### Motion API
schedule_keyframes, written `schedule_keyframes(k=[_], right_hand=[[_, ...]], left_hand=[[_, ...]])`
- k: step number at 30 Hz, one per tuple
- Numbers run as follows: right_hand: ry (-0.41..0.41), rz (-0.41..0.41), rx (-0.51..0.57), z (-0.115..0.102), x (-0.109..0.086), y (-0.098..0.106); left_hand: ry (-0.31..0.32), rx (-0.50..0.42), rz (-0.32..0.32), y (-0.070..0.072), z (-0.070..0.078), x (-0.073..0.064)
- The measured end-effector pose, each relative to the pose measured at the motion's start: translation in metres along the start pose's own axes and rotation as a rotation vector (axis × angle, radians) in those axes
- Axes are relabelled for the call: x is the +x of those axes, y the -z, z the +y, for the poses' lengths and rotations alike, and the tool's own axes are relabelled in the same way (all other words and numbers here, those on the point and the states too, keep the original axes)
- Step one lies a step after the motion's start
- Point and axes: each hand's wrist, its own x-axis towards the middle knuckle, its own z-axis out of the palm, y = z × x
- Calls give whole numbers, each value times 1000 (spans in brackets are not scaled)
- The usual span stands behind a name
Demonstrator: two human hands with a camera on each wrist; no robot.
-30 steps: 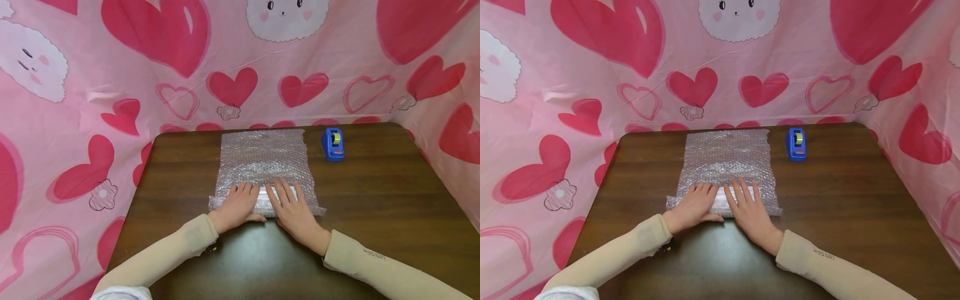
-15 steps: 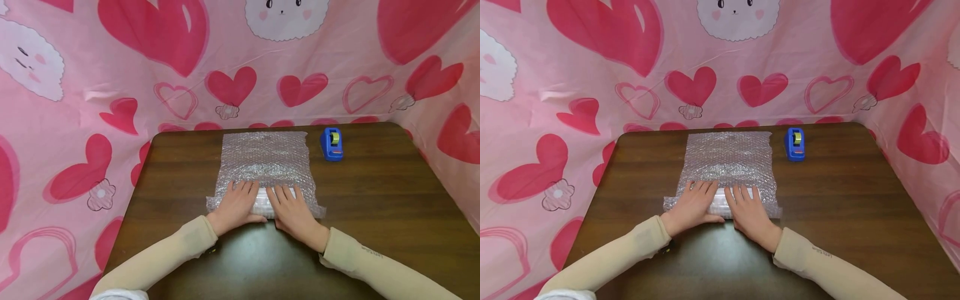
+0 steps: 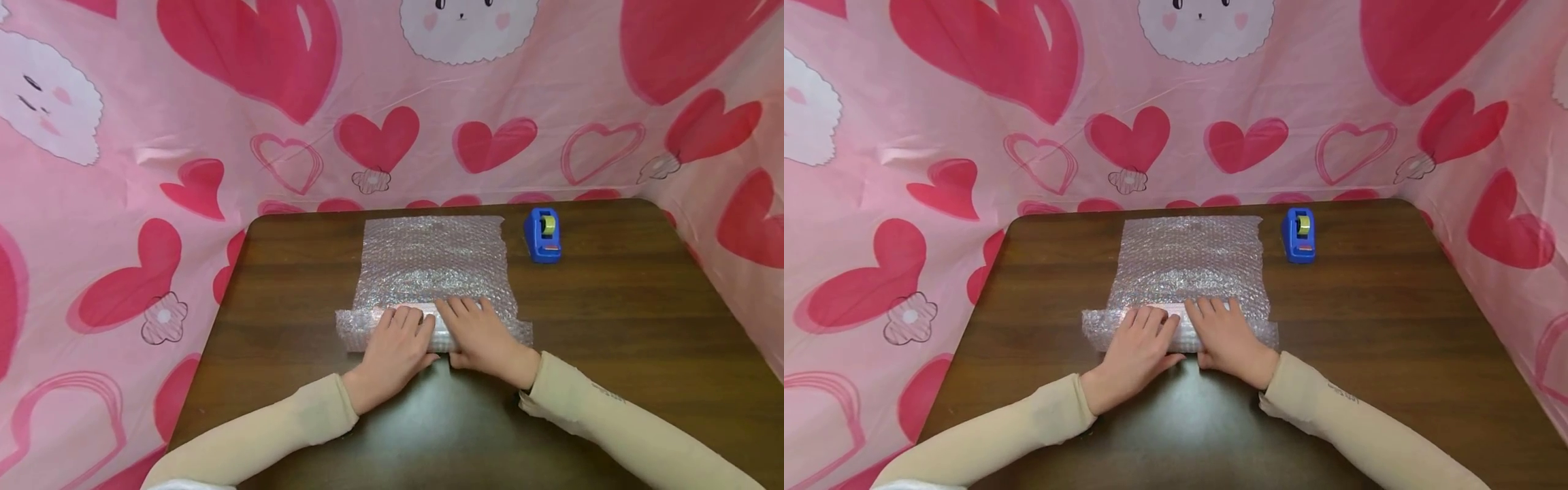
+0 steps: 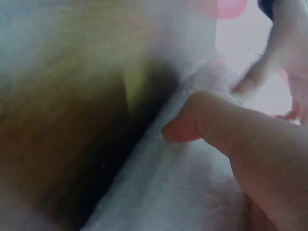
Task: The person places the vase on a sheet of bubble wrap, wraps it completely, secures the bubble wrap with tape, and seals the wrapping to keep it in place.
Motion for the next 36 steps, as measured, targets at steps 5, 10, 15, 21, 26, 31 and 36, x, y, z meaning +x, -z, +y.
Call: schedule_keyframes(k=[5, 10, 15, 21, 26, 31, 36], right_hand=[[-1, -72, 58, 7, 7, 4], [15, -85, 95, 12, 11, 5], [14, -129, 141, 15, 14, 8], [35, -183, 198, 21, 19, 15], [43, -239, 246, 27, 24, 17], [43, -221, 218, 31, 27, 18], [25, -35, 18, 22, 22, 21]], left_hand=[[26, 53, -192, -8, 10, -10], [33, 108, -228, -24, 11, -12], [29, 146, -99, -41, 6, -9], [44, 166, -14, -47, -1, -2], [44, 118, -9, -50, -6, 4], [38, 60, -21, -53, -12, 9], [35, 16, -64, -51, -17, 14]])
